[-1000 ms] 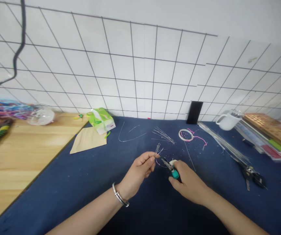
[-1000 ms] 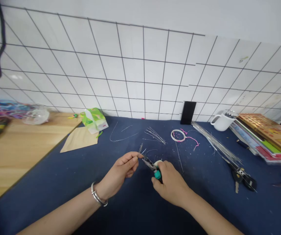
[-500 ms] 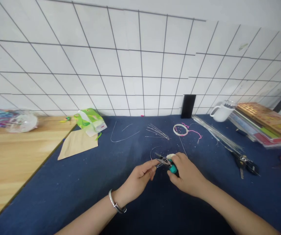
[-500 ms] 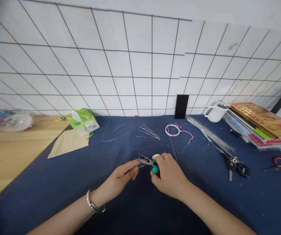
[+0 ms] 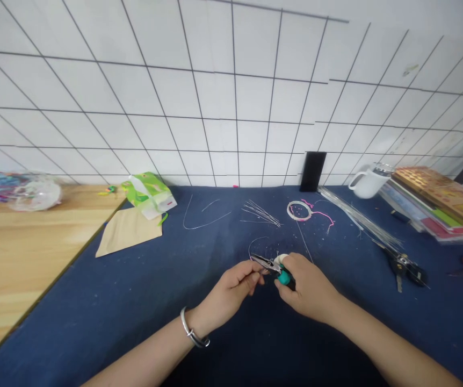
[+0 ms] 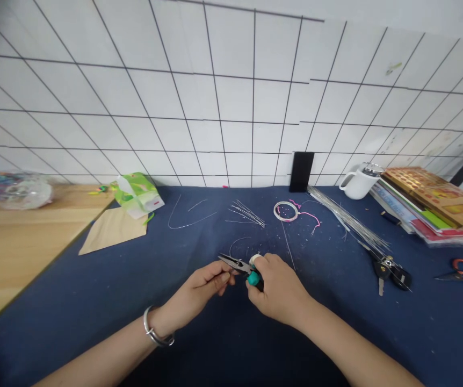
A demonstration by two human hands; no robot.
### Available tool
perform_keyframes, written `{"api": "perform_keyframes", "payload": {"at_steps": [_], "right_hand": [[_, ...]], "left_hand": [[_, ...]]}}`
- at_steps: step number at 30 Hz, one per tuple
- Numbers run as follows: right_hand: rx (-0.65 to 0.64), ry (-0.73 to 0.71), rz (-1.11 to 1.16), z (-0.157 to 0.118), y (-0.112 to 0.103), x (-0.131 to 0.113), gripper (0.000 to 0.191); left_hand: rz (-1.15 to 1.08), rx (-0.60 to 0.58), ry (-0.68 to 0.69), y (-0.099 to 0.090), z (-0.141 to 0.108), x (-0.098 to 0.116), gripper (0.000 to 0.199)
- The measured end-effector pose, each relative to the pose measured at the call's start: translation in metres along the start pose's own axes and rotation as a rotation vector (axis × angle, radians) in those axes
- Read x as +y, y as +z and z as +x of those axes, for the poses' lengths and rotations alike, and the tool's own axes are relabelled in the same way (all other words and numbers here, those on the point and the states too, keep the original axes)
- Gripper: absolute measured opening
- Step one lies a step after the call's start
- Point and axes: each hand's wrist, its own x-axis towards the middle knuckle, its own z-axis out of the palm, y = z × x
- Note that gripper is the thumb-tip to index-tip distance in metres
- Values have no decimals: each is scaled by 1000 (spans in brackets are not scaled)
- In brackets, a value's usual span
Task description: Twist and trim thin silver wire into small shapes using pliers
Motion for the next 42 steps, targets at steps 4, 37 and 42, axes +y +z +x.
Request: {"api": "perform_keyframes", "payload": {"at_steps": [4, 37, 42], "right_hand": [[-1, 2, 5, -1, 0, -6, 22], [41, -26, -99, -4, 7, -8, 33], [48, -46, -90, -5, 6, -11, 36]], "left_hand": [[42, 33, 20, 2, 0, 3, 20], [-162, 272, 108, 10, -1, -26, 25], [-185, 237, 117, 14, -4, -28, 22]]}}
